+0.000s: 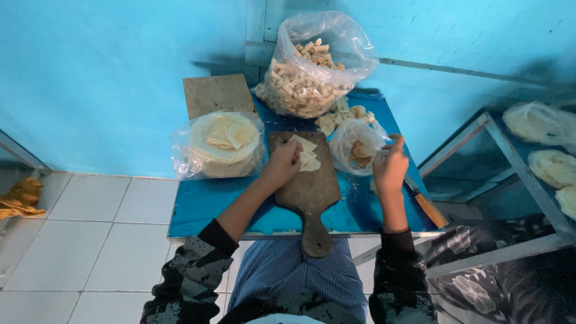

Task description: The person folds thin pastry wrappers on a wooden paddle board, adding a spoonful of brown filling from a bowl and folding the wrapper over into a filled pastry, setting finished pieces aside while taking new wrappers from a covered stack.

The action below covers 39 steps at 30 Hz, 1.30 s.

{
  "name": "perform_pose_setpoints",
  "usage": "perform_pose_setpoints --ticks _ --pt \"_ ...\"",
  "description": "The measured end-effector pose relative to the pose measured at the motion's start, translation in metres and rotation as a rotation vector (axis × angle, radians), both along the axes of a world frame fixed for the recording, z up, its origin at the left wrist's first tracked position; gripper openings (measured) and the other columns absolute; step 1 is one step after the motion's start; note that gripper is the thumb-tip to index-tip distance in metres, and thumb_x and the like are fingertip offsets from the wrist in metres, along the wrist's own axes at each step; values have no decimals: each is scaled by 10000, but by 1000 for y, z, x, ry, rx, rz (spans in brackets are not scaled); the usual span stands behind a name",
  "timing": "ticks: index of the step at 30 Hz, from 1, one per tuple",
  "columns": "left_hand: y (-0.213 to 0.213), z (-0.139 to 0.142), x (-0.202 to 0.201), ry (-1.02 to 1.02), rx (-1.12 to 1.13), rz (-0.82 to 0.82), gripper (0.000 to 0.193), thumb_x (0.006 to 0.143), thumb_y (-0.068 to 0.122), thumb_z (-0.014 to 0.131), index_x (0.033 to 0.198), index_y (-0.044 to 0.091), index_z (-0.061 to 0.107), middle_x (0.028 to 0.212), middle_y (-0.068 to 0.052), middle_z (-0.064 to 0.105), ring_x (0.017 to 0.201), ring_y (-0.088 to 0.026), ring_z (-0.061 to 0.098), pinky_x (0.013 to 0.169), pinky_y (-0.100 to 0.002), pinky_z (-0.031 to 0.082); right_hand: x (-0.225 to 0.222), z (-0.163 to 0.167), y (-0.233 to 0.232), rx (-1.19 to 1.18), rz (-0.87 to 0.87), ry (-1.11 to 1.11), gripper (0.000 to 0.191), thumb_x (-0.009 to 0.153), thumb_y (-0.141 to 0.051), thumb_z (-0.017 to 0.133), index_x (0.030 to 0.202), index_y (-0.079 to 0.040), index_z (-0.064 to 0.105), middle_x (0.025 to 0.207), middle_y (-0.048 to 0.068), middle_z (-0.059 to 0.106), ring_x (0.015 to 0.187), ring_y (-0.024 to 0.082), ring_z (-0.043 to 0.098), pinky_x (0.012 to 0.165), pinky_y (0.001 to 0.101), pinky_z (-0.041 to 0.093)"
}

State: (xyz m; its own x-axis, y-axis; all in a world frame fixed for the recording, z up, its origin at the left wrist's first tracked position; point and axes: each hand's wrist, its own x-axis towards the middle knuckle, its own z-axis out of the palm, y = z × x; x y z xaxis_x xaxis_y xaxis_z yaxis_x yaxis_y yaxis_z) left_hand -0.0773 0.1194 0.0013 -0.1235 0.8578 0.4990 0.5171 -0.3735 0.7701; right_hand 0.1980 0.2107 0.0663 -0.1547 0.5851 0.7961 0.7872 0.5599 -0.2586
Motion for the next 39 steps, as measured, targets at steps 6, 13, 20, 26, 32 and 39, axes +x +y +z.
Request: perform_pose_setpoints --ticks 6,13,20,26,32,39 --pt "2 -8 0 158 173 30 151 798 -52 656 927 3 601 948 -191 610 909 -382 640 750 -460 513 -39 -11 -23 38 376 -95 379 792 -35 764 1145 -46 627 1104 154 678 1036 376 642 918 495 492" --pt "6 -15 -2 148 92 4 55 795 3 680 850 -1 674 932 -184 606 832 -363 665 731 -435 546 -84 -37 -27 -297 492 -120 493 751 -77 791 1203 -66 595 942 185 690 919 412 660 737 496 524" --pt "2 -8 -1 206 89 24 63 828 49 709 866 9 678 951 -185 608 887 -378 645 781 -457 532 -95 -46 -17 -425 610 77 480 818 -12 716 1269 -78 567 834 102 663 737 247 714 653 375 556" --pt "-3 -2 1 222 97 37 112 847 39 702 903 10 610 953 -208 592 930 -410 612 796 -487 503 -101 -46 -35 -395 744 191 600 768 96 718 1316 -52 522 983 90 574 825 182 627 699 296 564" --pt "-2 -3 1 143 80 26 220 811 22 692 979 8 550 941 -196 599 889 -385 627 769 -474 507 -104 -47 -40 -280 796 172 583 827 118 706 1340 -25 469 1066 118 538 918 199 636 791 311 575" --pt "1 -2 1 151 83 43 248 796 15 702 997 9 556 963 -196 603 898 -385 628 770 -461 518 -103 -50 -43 -142 814 50 591 822 109 698 1337 -18 437 1110 172 511 984 307 624 842 410 525"
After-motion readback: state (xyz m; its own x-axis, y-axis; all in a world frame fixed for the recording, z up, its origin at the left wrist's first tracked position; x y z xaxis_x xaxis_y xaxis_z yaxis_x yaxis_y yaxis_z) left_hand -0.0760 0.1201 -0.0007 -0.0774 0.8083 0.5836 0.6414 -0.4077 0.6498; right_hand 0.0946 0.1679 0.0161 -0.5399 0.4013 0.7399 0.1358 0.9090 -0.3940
